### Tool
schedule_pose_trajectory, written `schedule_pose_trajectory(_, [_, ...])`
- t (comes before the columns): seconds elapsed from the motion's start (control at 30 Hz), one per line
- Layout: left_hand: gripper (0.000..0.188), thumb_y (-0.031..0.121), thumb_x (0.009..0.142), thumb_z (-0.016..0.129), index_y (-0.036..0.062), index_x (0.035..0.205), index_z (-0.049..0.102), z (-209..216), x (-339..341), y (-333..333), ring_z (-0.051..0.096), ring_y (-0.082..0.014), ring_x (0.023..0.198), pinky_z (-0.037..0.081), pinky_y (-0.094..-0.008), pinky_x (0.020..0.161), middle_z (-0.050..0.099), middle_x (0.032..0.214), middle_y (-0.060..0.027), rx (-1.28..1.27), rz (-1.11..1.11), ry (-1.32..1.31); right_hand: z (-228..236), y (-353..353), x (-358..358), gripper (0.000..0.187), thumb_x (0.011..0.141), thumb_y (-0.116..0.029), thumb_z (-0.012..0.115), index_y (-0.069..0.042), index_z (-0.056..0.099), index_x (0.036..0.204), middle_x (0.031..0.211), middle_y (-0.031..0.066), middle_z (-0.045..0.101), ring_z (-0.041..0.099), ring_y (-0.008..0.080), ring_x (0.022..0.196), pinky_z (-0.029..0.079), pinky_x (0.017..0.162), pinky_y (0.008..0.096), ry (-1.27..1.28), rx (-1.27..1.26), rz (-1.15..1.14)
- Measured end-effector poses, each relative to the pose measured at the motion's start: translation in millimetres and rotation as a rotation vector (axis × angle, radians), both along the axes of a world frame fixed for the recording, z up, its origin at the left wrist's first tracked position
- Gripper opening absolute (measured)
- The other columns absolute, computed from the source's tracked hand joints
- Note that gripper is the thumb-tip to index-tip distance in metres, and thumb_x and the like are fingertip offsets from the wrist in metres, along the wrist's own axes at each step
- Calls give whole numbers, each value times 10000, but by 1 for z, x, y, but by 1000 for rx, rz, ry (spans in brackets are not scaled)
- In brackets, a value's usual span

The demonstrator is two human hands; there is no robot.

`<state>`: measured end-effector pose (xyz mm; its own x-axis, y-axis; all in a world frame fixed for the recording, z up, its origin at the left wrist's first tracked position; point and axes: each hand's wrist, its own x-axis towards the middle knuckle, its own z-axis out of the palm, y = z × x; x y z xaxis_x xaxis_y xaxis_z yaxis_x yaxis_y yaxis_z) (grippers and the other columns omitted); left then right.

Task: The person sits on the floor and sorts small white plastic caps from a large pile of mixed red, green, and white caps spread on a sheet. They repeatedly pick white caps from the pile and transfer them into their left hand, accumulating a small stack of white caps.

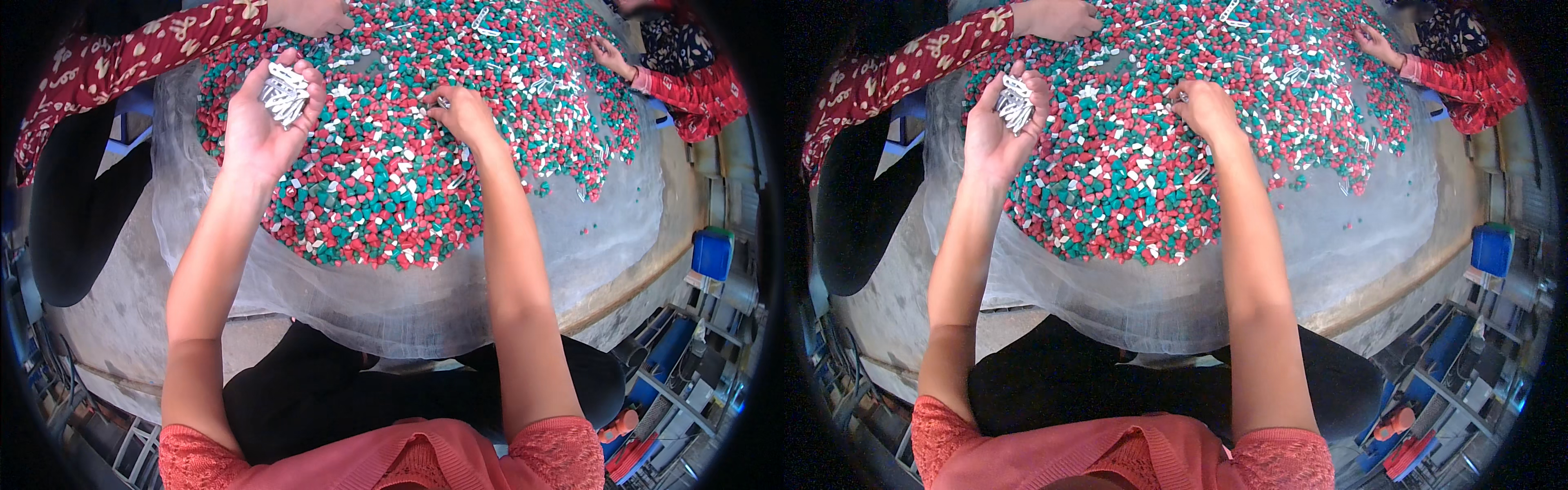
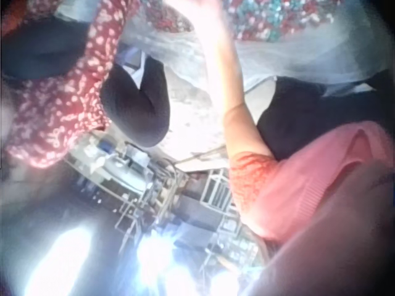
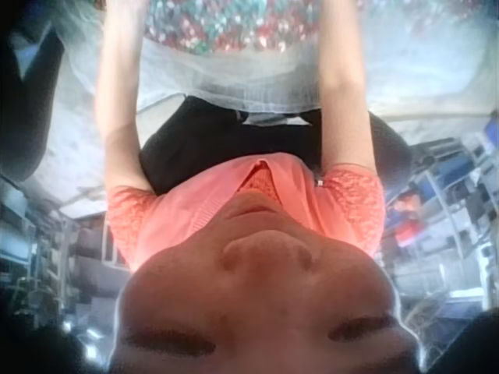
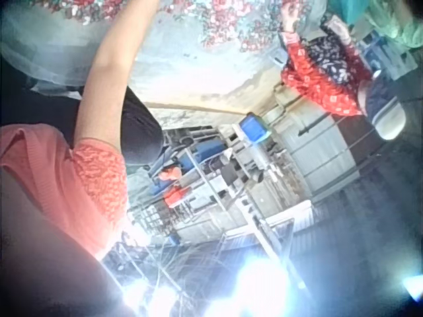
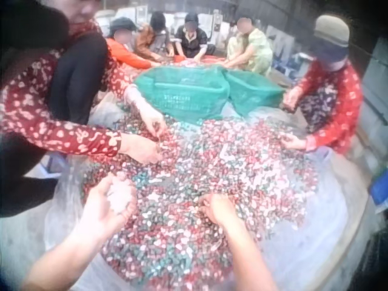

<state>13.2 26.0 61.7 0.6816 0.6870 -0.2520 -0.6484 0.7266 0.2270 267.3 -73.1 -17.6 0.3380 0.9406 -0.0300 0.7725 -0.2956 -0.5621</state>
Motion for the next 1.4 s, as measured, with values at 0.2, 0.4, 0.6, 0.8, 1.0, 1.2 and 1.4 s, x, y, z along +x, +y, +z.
schedule_pose_trajectory(0.2, [284,240,948,343,-6,1003,475,-8,12,-8,531,-229,803,509,-339,679,521,875,-125,-26,-69,39,14,-36,14,229,785,-235,633,-34,601,889,677,21,540,540,175,616,398,514,254,935,207,-311])
schedule_pose_trajectory(0.4, [245,222,933,400,9,1016,490,-28,30,-16,519,-211,816,491,-333,714,516,890,-119,-64,-155,50,18,-122,-13,104,824,-165,536,-69,505,848,645,-12,456,428,91,476,295,391,220,1461,400,-427])
schedule_pose_trajectory(0.6, [286,267,942,364,19,1028,479,-33,61,-37,542,-223,837,498,-404,786,527,900,-111,-87,-226,112,0,-118,-52,306,716,-310,689,-15,636,777,639,101,611,581,199,604,455,593,332,200,-62,-657])
schedule_pose_trajectory(0.8, [299,286,941,372,24,1021,492,-28,58,-49,568,-226,853,490,-408,839,548,896,-93,-120,-241,159,2,-121,-50,220,770,-226,617,-11,581,807,649,71,578,544,169,545,425,493,272,664,230,-640])
schedule_pose_trajectory(1.0, [332,316,931,413,57,1121,499,-22,64,-54,572,-186,796,496,-376,811,555,835,-63,-57,-184,220,21,-86,-58,140,793,-125,535,-66,503,916,761,52,500,509,170,649,386,451,229,2027,679,-329])
schedule_pose_trajectory(1.2, [410,349,938,384,62,1226,439,0,89,-43,588,-160,797,496,-288,725,574,825,-44,304,-49,199,40,-28,-76,217,886,-246,491,-73,560,998,968,85,601,574,224,904,484,795,375,2196,871,-474])
schedule_pose_trajectory(1.4, [129,129,815,544,10,831,587,-3,129,-39,567,-284,786,455,-349,711,579,821,-127,1647,375,748,50,12,-67,285,888,-324,444,-72,552,964,970,48,570,552,177,915,451,829,330,2148,846,-316])
